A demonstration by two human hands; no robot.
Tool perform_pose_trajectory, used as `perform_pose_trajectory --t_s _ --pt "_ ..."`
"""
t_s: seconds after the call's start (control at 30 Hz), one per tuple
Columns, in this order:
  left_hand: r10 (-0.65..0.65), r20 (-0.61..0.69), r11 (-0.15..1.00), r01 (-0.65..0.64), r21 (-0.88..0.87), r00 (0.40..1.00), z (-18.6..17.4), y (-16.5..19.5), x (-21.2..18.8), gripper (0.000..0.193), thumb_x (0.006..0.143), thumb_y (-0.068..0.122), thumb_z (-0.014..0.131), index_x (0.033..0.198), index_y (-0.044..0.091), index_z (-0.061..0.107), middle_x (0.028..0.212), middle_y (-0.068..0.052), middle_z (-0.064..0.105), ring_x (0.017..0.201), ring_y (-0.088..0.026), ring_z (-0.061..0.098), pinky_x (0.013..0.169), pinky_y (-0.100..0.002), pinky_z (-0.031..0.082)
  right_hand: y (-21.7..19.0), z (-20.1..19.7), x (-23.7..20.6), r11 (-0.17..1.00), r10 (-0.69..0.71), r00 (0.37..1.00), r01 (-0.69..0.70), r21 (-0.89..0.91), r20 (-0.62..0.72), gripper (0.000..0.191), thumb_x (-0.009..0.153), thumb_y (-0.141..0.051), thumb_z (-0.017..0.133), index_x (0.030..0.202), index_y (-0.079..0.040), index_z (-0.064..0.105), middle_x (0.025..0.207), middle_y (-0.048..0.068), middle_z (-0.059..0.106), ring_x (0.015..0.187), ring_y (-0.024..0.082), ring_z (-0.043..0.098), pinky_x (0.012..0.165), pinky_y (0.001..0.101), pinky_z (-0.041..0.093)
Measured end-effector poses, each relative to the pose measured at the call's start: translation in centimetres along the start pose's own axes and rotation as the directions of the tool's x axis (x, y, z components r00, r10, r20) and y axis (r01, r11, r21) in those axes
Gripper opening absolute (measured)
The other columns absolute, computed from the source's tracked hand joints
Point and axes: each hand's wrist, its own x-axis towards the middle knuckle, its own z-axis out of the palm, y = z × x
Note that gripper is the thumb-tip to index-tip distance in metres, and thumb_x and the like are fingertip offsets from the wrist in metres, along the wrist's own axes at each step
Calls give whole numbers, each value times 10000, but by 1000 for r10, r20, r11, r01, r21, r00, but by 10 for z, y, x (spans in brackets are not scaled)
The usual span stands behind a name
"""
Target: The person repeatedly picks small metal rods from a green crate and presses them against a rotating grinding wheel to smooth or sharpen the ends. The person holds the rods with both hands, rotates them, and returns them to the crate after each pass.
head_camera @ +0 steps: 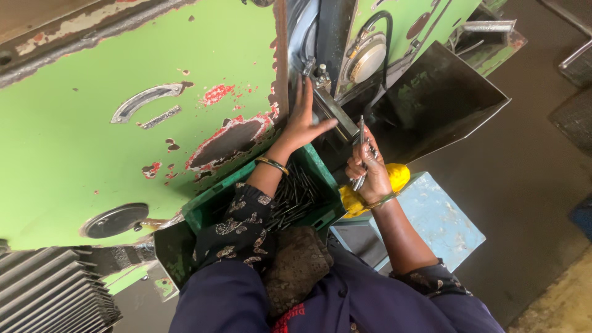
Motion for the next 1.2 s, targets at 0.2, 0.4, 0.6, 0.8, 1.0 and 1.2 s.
perform_pose_trajectory --t_s 0.2,0.4,0.6,0.8,1.0,1.2 --pt "-60 -48 997 58 -48 997 10 -11 -6 835 1095 363 555 1665 59 26 1749 -265 -33 1625 -429 112 1305 -483 232 -2 5 1 1000 18 999 -18 6 -27 593 1031 -272 635 1572 -247 393 798 -9 475 556 65 400 510 216 361" --pt "-95 -108 991 104 84 990 12 -7 -5 893 1107 429 611 1718 92 55 1793 -212 35 1693 -403 117 1373 -493 230 -6 12 -5 997 70 993 -69 -18 96 621 1032 -268 628 1589 -278 354 778 -18 453 546 55 391 496 201 357" --pt "-143 88 990 141 29 986 1 5 2 1521 677 732 825 1584 22 -169 1645 -337 -172 1552 -487 -55 1246 -550 168 -6 11 3 988 156 987 -157 -4 -48 527 1043 -339 599 1528 -244 417 796 -22 467 551 51 400 510 206 371" --pt "-153 123 988 156 -14 981 1 1 -2 1424 797 692 784 1613 39 -183 1686 -319 -155 1589 -478 -91 1277 -571 116 0 -2 6 993 120 986 -121 -5 -115 411 1034 -397 572 1394 -205 518 824 -2 512 548 58 409 499 210 375" --pt "-135 -23 988 133 -74 991 14 -13 -4 878 1088 503 501 1669 90 -11 1740 -295 -34 1617 -450 121 1293 -502 248 8 -26 23 993 74 931 -35 114 -358 211 1053 -198 575 1224 -75 580 865 32 542 658 96 494 571 233 454" --pt "-131 -128 982 147 122 983 16 -5 -4 839 1133 501 520 1728 118 70 1745 -235 76 1647 -412 150 1382 -510 258 10 -25 29 990 -72 890 119 76 -450 389 936 67 511 1308 -41 542 999 110 625 901 205 646 812 328 593"
